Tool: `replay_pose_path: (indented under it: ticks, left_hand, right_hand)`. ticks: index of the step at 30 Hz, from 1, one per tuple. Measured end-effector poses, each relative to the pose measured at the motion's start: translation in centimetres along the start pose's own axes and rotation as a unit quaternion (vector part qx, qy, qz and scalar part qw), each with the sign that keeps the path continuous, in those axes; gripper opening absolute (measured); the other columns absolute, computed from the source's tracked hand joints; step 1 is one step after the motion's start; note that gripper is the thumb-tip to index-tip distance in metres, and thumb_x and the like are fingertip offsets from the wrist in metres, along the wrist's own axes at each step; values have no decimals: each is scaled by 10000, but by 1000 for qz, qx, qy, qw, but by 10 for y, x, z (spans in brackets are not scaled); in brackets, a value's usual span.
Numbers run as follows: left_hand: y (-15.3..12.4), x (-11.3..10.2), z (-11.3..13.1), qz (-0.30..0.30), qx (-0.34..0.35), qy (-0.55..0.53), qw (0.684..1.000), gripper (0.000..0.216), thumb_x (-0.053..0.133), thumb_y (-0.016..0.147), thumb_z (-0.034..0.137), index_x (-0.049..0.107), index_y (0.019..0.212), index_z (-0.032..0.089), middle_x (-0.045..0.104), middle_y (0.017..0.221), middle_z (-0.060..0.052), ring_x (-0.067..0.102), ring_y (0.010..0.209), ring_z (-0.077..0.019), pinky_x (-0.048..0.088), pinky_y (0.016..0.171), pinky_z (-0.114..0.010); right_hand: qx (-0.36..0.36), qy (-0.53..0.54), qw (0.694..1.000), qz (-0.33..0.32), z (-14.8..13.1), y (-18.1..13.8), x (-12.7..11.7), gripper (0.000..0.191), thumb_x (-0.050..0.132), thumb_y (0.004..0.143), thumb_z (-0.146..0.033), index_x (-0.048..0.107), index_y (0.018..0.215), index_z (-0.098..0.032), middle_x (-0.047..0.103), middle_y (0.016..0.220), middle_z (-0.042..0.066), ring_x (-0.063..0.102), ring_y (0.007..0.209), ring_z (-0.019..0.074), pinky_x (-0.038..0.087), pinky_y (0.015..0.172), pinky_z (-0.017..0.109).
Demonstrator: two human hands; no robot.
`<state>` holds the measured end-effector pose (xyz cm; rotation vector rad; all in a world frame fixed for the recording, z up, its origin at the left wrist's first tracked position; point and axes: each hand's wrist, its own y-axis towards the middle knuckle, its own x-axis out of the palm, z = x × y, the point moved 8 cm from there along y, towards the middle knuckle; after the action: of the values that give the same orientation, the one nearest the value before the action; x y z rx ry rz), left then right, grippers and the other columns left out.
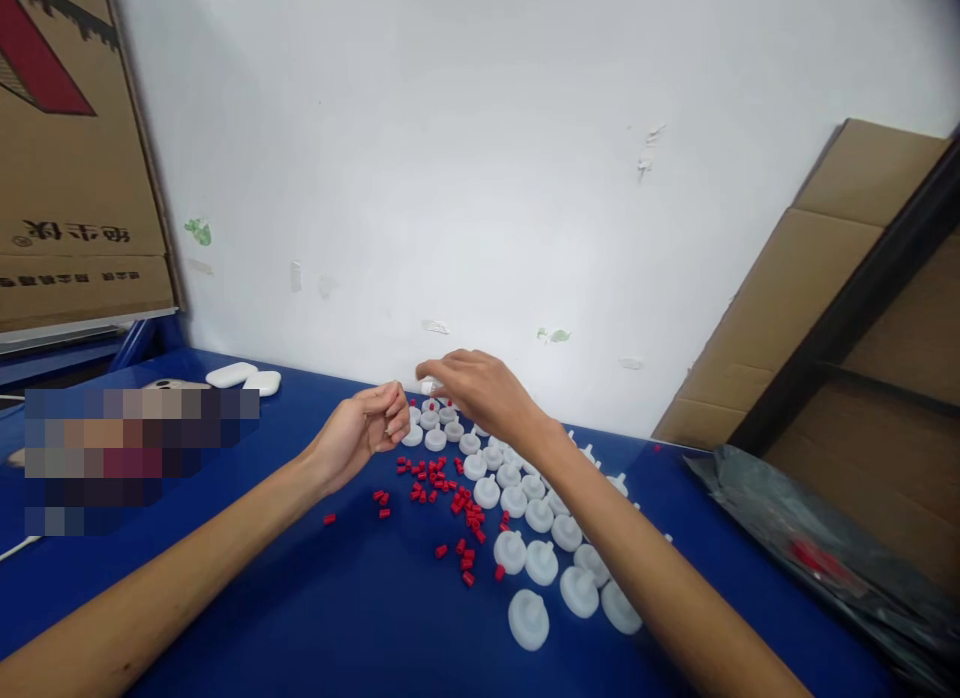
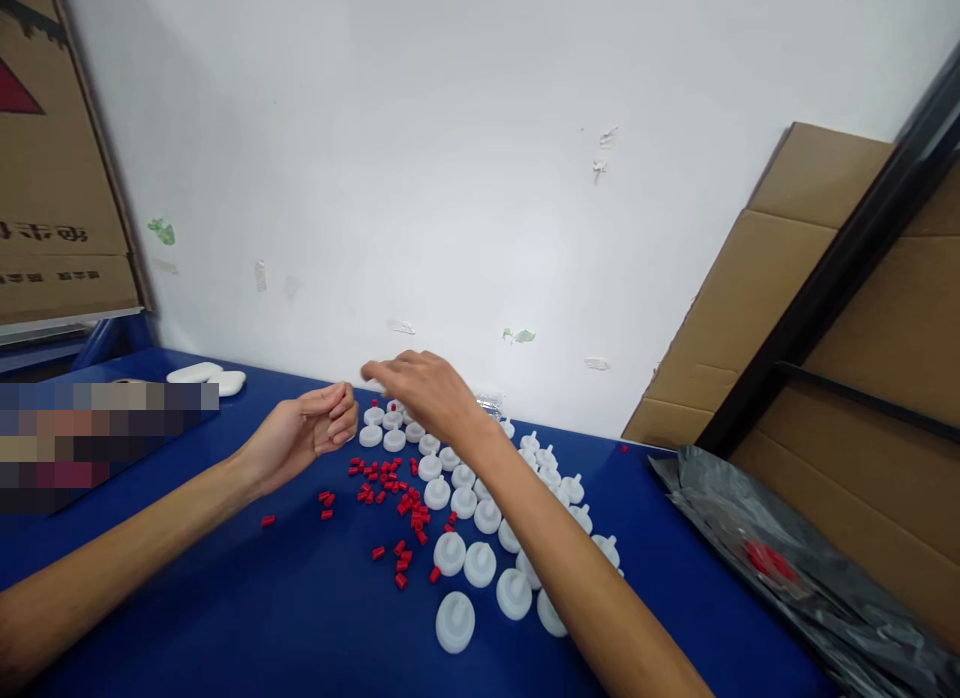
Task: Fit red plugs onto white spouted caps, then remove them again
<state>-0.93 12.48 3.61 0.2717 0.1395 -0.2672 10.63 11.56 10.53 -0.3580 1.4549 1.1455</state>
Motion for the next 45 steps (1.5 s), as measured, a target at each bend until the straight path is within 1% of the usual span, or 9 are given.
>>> replay_pose_path:
  ticks: [6,11,17,22,25,28,31,37,45]
  left_hand:
    - [4,-5,-9,17,15,144,989,414,442,933,538,486,703,197,493,648,23,441,578,-133,327,519,-246]
    - [0,7,-12,-2,40,288,957,359,475,937,477,665,807,202,631,784,-9,532,726,-190,387,684,-304]
    - [-4,12,-12,-17,51,388,920,350,466,934,429,740,885,218,662,898,-64,580,784,-228,414,718,-336]
    - [-5,13,-9,-27,62,410,910,299,506,922,394,737,1040,243,711,969,-54,624,785,-217,437,699,-315]
    - [-5,13,-7,-27,54,422,905,277,543,912,401,736,1041,250,732,851,-30,639,701,-210,417,622,-297]
    - [-6,14,-5,-30,50,429,901,270,544,918,425,747,951,250,722,752,-18,639,646,-209,392,573,-291]
    - [-6,16,-4,-34,62,430,900,268,537,925,427,744,929,256,735,826,-20,644,693,-205,409,608,-292]
    - [-6,18,-7,-45,80,442,892,249,534,921,393,737,958,255,726,947,-40,629,761,-208,429,669,-303]
    - [-7,19,-11,-53,72,455,886,212,549,903,363,736,945,272,739,884,-36,664,763,-229,433,647,-303]
  right_hand:
    - [112,4,994,-10,51,-17,5,209,468,1036,-278,621,1161,-208,648,1150,84,631,855,172,425,752,302]
    - [115,22,991,-70,52,-17,23,311,413,1052,-314,699,1069,-192,692,1099,97,651,958,208,413,776,297]
    - [133,39,977,-160,57,-25,42,334,434,1028,-265,690,830,-186,716,850,69,651,779,184,415,665,281]
    - [141,53,965,-213,57,-31,52,262,528,1012,-363,657,896,-166,672,844,9,620,728,130,518,723,307]
    - [145,61,961,-228,56,-32,57,241,562,998,-387,658,989,-166,681,950,27,646,797,139,551,763,331]
    - [146,71,959,-231,57,-32,62,244,582,989,-385,652,1080,-170,681,1059,50,663,880,161,564,802,358]
    - [144,80,961,-224,58,-31,64,259,588,984,-385,654,1121,-175,681,1128,64,667,953,182,556,859,393]
    - [138,81,965,-206,57,-29,59,314,480,975,-139,707,1179,-215,736,1175,80,676,1069,221,501,886,323]
    - [107,66,981,-145,43,-20,52,384,400,1017,-207,606,1341,-218,690,1280,96,647,1148,253,480,907,344]
